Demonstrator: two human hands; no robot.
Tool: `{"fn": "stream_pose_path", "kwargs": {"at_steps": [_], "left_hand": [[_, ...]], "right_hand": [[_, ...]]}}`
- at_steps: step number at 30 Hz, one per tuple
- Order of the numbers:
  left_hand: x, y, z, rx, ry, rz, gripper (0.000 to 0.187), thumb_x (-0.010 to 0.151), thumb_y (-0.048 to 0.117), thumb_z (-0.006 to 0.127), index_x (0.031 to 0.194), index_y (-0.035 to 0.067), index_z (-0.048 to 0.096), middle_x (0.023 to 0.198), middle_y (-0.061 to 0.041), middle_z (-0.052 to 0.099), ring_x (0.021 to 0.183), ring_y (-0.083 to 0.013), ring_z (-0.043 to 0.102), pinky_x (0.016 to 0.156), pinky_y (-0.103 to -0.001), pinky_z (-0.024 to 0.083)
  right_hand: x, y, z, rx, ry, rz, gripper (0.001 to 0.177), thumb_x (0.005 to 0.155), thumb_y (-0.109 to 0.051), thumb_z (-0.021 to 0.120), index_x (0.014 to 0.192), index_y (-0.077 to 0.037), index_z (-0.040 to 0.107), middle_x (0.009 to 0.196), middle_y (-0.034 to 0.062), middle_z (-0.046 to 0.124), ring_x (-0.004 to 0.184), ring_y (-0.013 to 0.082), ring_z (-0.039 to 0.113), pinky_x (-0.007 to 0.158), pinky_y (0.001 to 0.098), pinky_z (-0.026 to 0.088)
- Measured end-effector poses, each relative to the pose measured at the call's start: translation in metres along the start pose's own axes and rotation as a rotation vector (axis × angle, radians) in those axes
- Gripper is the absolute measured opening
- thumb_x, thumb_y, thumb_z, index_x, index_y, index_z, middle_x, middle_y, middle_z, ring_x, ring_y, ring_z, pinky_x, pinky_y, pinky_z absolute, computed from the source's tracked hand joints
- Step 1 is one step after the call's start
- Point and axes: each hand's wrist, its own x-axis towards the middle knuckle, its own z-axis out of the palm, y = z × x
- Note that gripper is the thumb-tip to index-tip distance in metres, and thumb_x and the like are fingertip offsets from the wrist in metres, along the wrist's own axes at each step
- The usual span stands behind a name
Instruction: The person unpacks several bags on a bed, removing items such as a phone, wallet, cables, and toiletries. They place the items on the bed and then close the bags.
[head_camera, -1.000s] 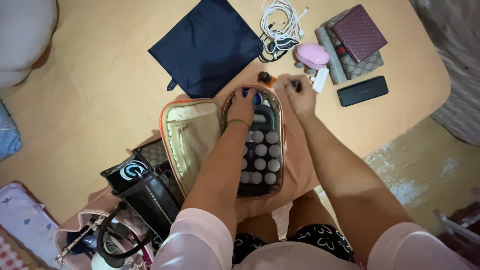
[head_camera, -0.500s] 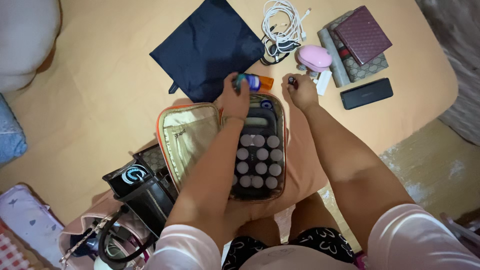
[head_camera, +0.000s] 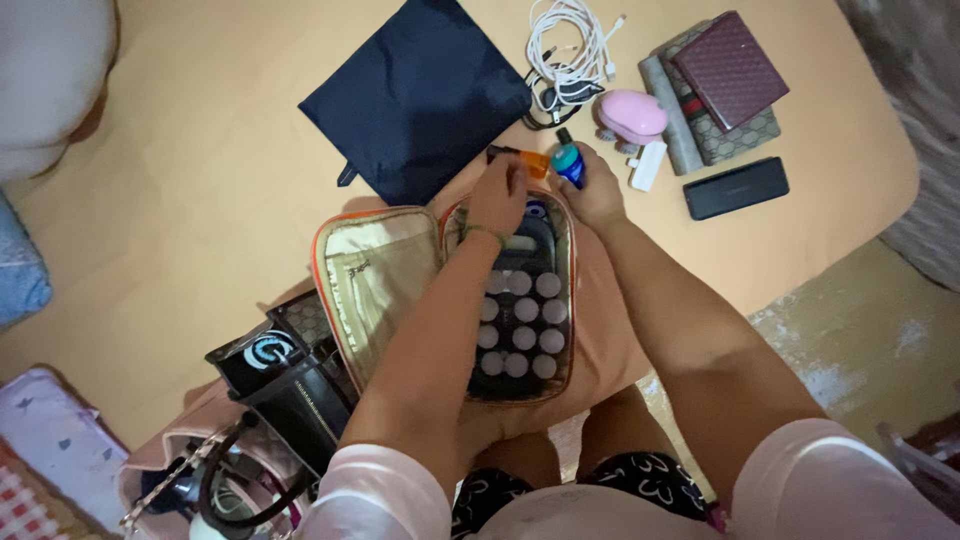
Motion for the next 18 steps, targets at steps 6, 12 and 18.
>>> {"fn": "stream_pose_path", "kwargs": {"at_steps": [6, 12, 18], "left_hand": [[-0.038, -0.029, -0.032, 0.563, -0.235, 0.127, 0.04, 0.097, 0.022, 0.057, 0.134, 0.009, 0.059, 0.139, -0.015, 0.059, 0.134, -0.0345, 0.05, 0.116, -0.046, 0.036], [-0.045, -0.045, -0.016, 0.609, -0.376, -0.152, 0.066, 0.097, 0.022, 0.056, 0.157, 0.016, 0.031, 0.165, -0.008, 0.027, 0.151, -0.0295, 0.028, 0.122, -0.046, 0.024], [-0.036, -0.082, -0.008, 0.492, -0.375, -0.245, 0.09, 0.091, 0.03, 0.064, 0.163, 0.01, 0.014, 0.168, -0.016, 0.019, 0.153, -0.0348, 0.024, 0.126, -0.045, 0.02]], "right_hand": [[-0.024, -0.021, 0.012, -0.518, -0.136, -0.434, 0.037, 0.085, -0.013, 0.069, 0.121, -0.022, 0.069, 0.15, 0.0125, 0.051, 0.143, 0.0371, 0.04, 0.115, 0.0525, 0.034], [-0.009, -0.014, 0.038, -0.771, -0.353, -0.347, 0.034, 0.093, -0.024, 0.058, 0.123, -0.021, 0.074, 0.157, 0.0123, 0.038, 0.139, 0.0373, 0.034, 0.107, 0.0521, 0.034], [-0.024, -0.008, 0.027, -0.87, -0.488, -0.26, 0.04, 0.099, -0.023, 0.051, 0.132, -0.036, 0.069, 0.165, 0.0073, 0.031, 0.152, 0.0346, 0.026, 0.119, 0.0512, 0.029]]}}
